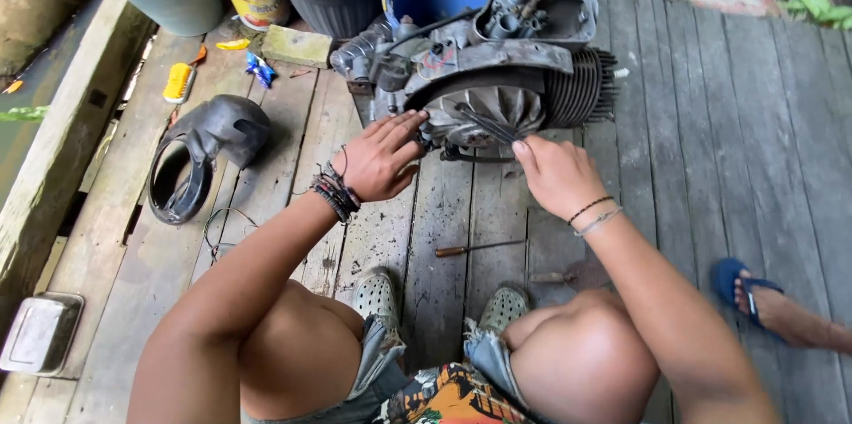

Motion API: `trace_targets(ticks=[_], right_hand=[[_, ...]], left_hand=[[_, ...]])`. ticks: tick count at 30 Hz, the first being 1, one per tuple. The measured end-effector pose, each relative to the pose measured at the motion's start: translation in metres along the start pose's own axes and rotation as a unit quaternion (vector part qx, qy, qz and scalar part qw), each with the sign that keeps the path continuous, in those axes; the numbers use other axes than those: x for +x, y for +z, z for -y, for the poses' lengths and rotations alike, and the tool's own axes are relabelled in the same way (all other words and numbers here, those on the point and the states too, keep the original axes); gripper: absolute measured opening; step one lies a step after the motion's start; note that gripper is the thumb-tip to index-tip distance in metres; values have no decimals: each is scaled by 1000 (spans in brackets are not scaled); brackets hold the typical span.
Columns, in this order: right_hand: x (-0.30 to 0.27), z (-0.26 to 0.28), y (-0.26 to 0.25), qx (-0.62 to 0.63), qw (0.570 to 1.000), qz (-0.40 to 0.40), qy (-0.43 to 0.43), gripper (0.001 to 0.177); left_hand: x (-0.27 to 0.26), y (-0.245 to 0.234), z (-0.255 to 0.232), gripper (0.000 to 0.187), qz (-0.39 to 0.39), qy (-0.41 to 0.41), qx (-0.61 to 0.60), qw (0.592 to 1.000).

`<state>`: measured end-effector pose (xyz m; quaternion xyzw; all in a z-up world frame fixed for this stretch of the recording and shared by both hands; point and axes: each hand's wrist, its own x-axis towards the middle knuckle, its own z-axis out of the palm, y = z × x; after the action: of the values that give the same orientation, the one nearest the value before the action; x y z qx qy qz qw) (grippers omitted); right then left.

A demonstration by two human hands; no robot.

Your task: The person sits on a wooden deck and cleans a small engine using a wire brush. They scrub the fins and surfaces of the engine block, occasionally using a screwdriver to assist in cleaning crevices. The person also wipes parts of the engine with their hands.

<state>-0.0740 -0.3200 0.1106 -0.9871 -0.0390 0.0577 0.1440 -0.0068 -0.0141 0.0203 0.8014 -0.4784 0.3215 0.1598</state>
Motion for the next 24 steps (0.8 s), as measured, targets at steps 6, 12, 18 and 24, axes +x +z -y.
trace_targets(ticks=[6,12,18,24], right_hand=[[52,38,59,-20,996,-50,-65,41],[-11,24,-2,0,998,43,-44,41],[41,24,49,-40,992,-72,-96,40],[24,-6,58,-123,963,-200,-132,32]], left_hand=[[-4,8,-1,26,9,0,16,1000],[-13,5,1,25,32,-5,6,999],[-5,9,-3,25,35,11,10,999],[-1,-4,-5,18,4,14,16,1000]])
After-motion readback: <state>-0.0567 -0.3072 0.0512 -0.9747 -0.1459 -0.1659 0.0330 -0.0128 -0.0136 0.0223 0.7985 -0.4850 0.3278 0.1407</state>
